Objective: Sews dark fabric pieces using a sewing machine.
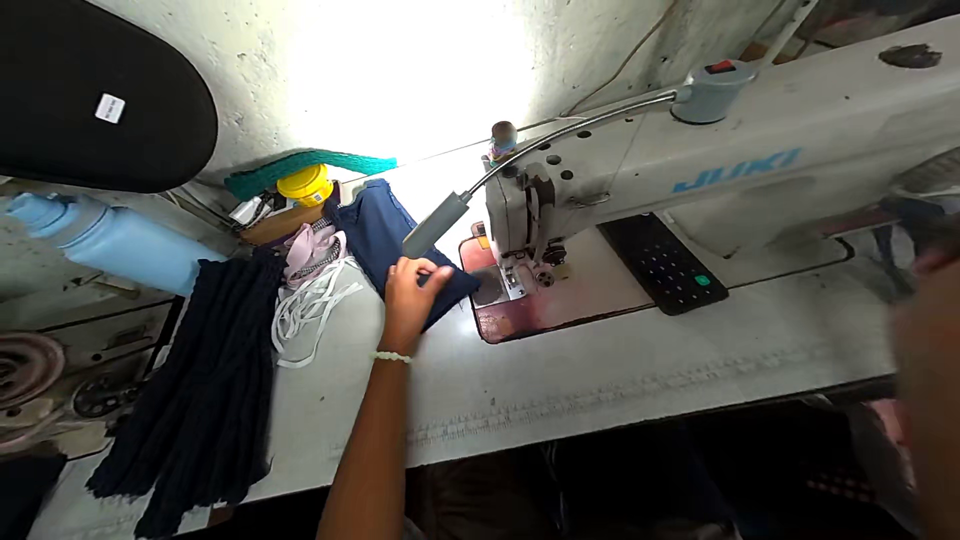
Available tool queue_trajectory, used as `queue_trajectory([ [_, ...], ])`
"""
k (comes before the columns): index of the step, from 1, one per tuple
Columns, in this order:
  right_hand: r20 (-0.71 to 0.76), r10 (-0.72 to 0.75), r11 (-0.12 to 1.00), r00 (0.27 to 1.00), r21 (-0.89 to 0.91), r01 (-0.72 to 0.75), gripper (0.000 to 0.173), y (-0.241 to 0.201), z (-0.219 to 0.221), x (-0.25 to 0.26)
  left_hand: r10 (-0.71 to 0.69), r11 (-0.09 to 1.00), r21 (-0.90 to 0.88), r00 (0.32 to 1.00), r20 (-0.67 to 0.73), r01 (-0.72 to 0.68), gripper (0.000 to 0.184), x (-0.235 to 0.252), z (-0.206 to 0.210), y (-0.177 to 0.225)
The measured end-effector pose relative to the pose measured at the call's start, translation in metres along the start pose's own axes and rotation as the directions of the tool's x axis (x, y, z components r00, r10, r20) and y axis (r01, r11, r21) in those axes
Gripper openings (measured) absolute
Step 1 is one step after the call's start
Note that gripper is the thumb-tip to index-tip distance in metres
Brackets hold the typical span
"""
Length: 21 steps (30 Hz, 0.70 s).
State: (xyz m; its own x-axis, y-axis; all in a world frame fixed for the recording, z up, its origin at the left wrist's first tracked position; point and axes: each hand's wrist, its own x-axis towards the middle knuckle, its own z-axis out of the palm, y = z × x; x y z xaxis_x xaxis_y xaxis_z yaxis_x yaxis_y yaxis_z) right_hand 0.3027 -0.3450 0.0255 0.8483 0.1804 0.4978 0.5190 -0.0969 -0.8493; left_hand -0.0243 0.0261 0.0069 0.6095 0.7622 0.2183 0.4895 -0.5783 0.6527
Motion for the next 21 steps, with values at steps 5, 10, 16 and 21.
queue_trajectory([
  [5, 0.543, -0.052, 0.984, 0.838, -0.115, 0.136, 0.036, -0.069, 0.098, -0.123, 0.128, 0.981, 0.133, 0.986, 0.108, -0.142, 0.022, -0.025, 0.023, 0.03],
  [10, 0.691, -0.183, 0.887, 0.699, -0.19, 0.42, 0.033, -0.097, 0.167, -0.162, 0.08, 0.993, -0.09, 0.993, 0.088, -0.072, 0.022, -0.039, 0.011, 0.024],
  [16, 0.713, -0.166, 0.748, 0.681, -0.359, 0.559, 0.026, -0.109, 0.214, -0.157, 0.06, 0.979, -0.198, 0.994, 0.09, -0.041, 0.02, -0.052, 0.009, 0.026],
  [21, 0.764, -0.113, 0.705, 0.636, -0.389, 0.593, 0.021, -0.113, 0.218, -0.16, 0.1, 0.988, -0.128, 0.988, 0.121, -0.085, 0.021, -0.056, 0.01, 0.028],
])
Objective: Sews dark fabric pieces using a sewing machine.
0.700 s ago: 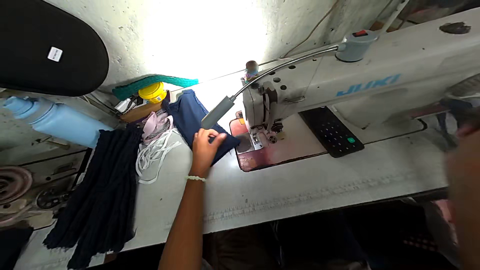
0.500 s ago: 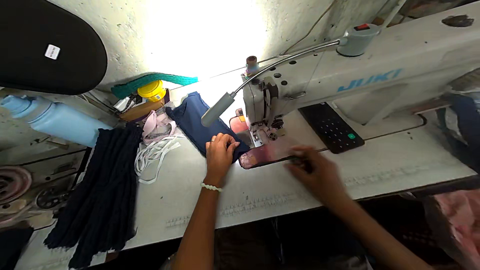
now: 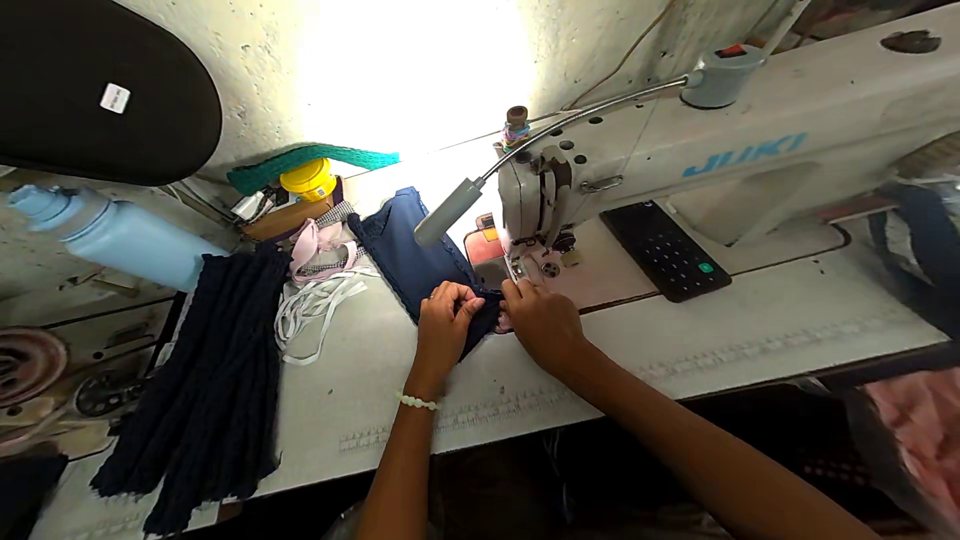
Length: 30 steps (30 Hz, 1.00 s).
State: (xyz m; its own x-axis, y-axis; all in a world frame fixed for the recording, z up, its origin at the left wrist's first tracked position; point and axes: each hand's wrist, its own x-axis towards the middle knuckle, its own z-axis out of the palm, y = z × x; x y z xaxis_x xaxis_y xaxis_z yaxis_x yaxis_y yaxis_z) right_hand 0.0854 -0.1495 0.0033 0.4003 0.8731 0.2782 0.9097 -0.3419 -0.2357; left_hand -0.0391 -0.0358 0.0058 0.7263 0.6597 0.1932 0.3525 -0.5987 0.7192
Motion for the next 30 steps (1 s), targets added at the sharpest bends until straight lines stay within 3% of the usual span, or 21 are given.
queue_trajectory([
  [6, -0.102, -0.079, 0.996, 0.992, -0.036, 0.076, 0.022, 0.014, -0.003, -0.033, 0.136, 0.973, 0.172, 0.985, 0.102, -0.152, 0.021, -0.022, 0.01, 0.013],
  [9, -0.043, -0.017, 0.998, 0.999, 0.051, 0.019, 0.026, 0.033, -0.02, -0.05, 0.188, 0.965, 0.161, 0.972, 0.138, -0.209, 0.019, -0.042, 0.017, 0.024],
  [13, -0.138, 0.033, 0.995, 0.99, 0.096, -0.02, 0.029, 0.077, -0.03, -0.058, 0.205, 0.961, 0.16, 0.969, 0.141, -0.227, 0.015, -0.084, 0.028, 0.043],
  [15, -0.163, 0.056, 0.971, 0.985, 0.238, -0.016, 0.022, 0.087, -0.031, -0.048, 0.22, 0.96, 0.147, 0.966, 0.133, -0.238, 0.014, -0.103, 0.035, 0.051],
  [18, -0.078, 0.148, 0.861, 0.986, 0.5, -0.09, 0.016, 0.082, -0.028, -0.019, 0.237, 0.96, 0.12, 0.961, 0.145, -0.254, 0.016, -0.121, 0.043, 0.059],
  [21, 0.044, 0.214, 0.746, 0.976, 0.637, -0.193, 0.018, 0.07, -0.02, 0.013, 0.235, 0.959, 0.13, 0.962, 0.141, -0.253, 0.016, -0.13, 0.047, 0.064],
  [25, 0.207, 0.292, 0.66, 0.934, 0.663, -0.354, 0.027, 0.056, -0.013, 0.036, 0.216, 0.965, 0.12, 0.967, 0.132, -0.232, 0.017, -0.134, 0.045, 0.063],
  [30, 0.175, 0.319, 0.67, 0.931, 0.654, -0.352, 0.023, 0.052, -0.004, 0.037, 0.239, 0.961, 0.118, 0.965, 0.112, -0.251, 0.017, -0.133, 0.048, 0.059],
])
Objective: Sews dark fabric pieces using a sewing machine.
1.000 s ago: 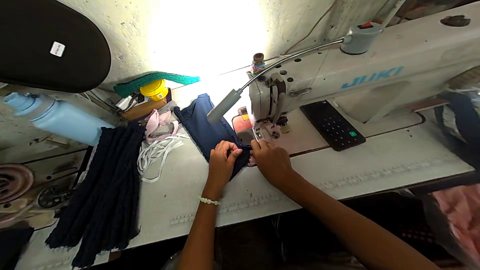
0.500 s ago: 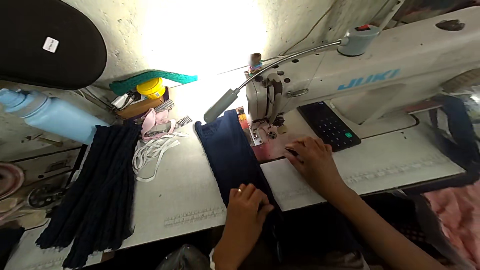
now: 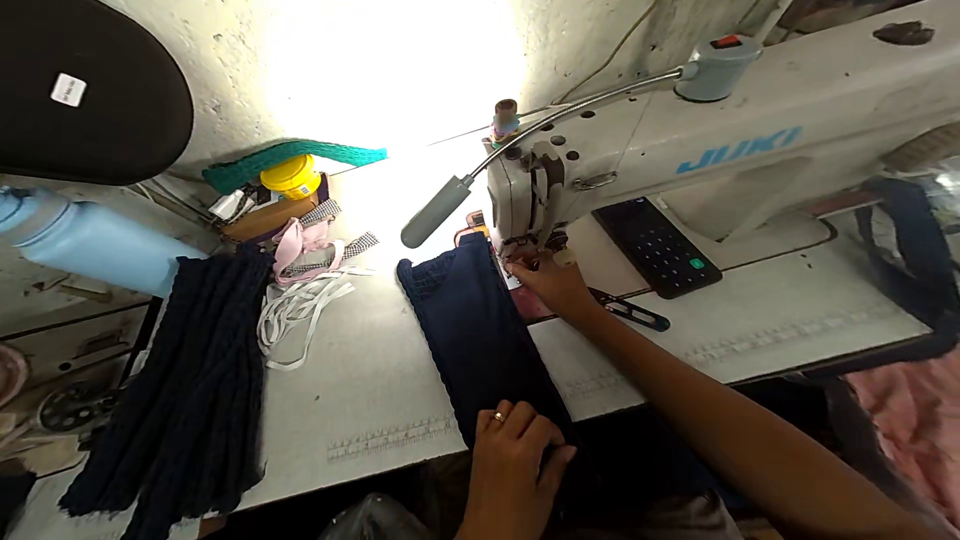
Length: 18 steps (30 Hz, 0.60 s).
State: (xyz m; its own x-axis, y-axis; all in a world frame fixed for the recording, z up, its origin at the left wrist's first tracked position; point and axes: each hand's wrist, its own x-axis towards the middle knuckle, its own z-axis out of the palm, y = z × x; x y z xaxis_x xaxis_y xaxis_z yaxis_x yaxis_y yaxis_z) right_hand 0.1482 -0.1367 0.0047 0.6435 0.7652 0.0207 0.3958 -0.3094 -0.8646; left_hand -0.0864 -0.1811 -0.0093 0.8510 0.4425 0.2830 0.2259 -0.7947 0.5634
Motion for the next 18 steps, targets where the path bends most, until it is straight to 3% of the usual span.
queue_trajectory([
  [9, -0.135, -0.022, 0.989, 0.991, 0.142, 0.042, 0.02, 0.007, -0.012, -0.004, -0.004, 1.0, -0.019, 1.0, -0.01, 0.003, 0.016, -0.001, 0.001, 0.0],
  [15, -0.075, -0.064, 0.993, 0.995, 0.092, 0.071, 0.024, 0.009, -0.004, -0.002, 0.001, 1.0, -0.007, 1.0, -0.01, -0.001, 0.018, 0.0, 0.002, -0.001],
  [18, -0.037, -0.017, 0.996, 0.999, 0.088, 0.021, 0.021, 0.007, 0.0, 0.0, -0.001, 1.0, 0.0, 1.0, -0.014, 0.001, 0.018, 0.0, 0.002, -0.002],
])
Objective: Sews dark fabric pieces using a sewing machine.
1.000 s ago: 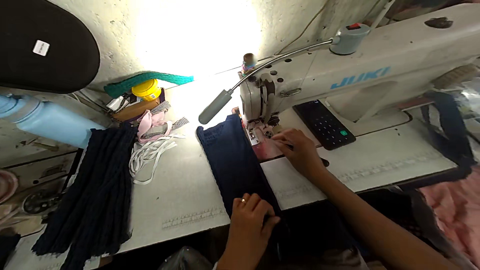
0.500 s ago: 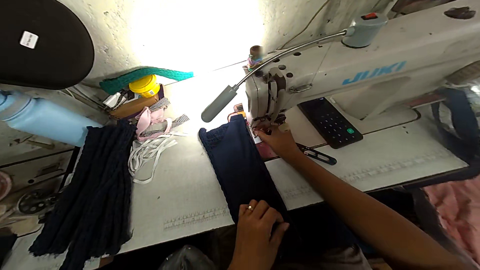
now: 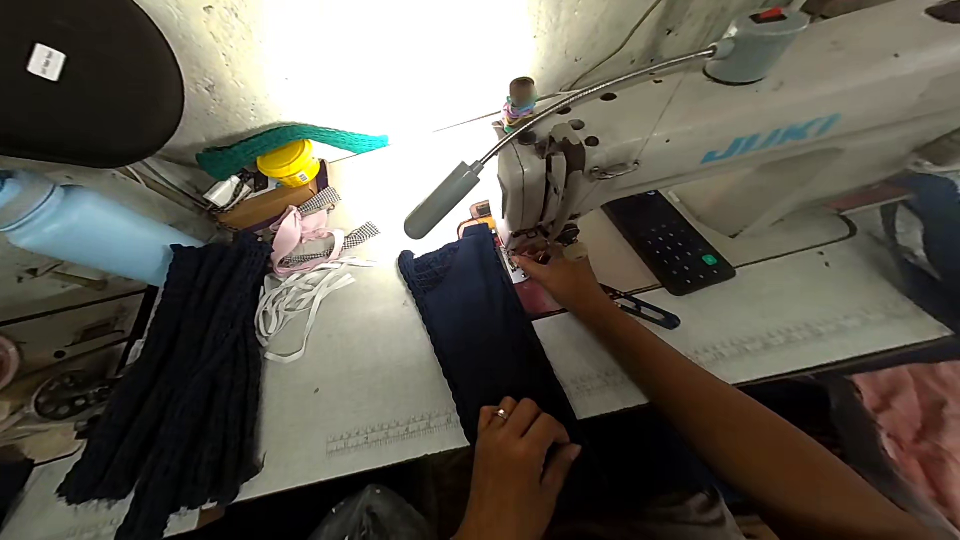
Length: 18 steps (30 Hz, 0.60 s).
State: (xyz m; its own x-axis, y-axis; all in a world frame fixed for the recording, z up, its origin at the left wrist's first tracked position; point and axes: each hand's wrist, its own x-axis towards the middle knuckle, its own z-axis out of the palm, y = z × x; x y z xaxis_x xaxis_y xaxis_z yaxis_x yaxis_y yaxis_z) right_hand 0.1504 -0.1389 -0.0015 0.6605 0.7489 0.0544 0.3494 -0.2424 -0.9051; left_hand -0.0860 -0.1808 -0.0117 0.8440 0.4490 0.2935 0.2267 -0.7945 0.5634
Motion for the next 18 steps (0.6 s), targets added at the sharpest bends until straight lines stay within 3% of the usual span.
queue_trajectory([
  [9, -0.019, -0.018, 0.998, 1.0, 0.058, 0.019, 0.015, -0.001, -0.003, -0.001, 0.002, 1.0, 0.003, 1.0, -0.003, -0.002, 0.018, -0.001, 0.002, -0.001],
  [18, -0.08, -0.129, 0.991, 0.988, 0.009, 0.13, 0.014, 0.003, -0.023, -0.002, -0.001, 1.0, 0.003, 1.0, -0.005, 0.001, 0.018, -0.001, 0.001, 0.0],
])
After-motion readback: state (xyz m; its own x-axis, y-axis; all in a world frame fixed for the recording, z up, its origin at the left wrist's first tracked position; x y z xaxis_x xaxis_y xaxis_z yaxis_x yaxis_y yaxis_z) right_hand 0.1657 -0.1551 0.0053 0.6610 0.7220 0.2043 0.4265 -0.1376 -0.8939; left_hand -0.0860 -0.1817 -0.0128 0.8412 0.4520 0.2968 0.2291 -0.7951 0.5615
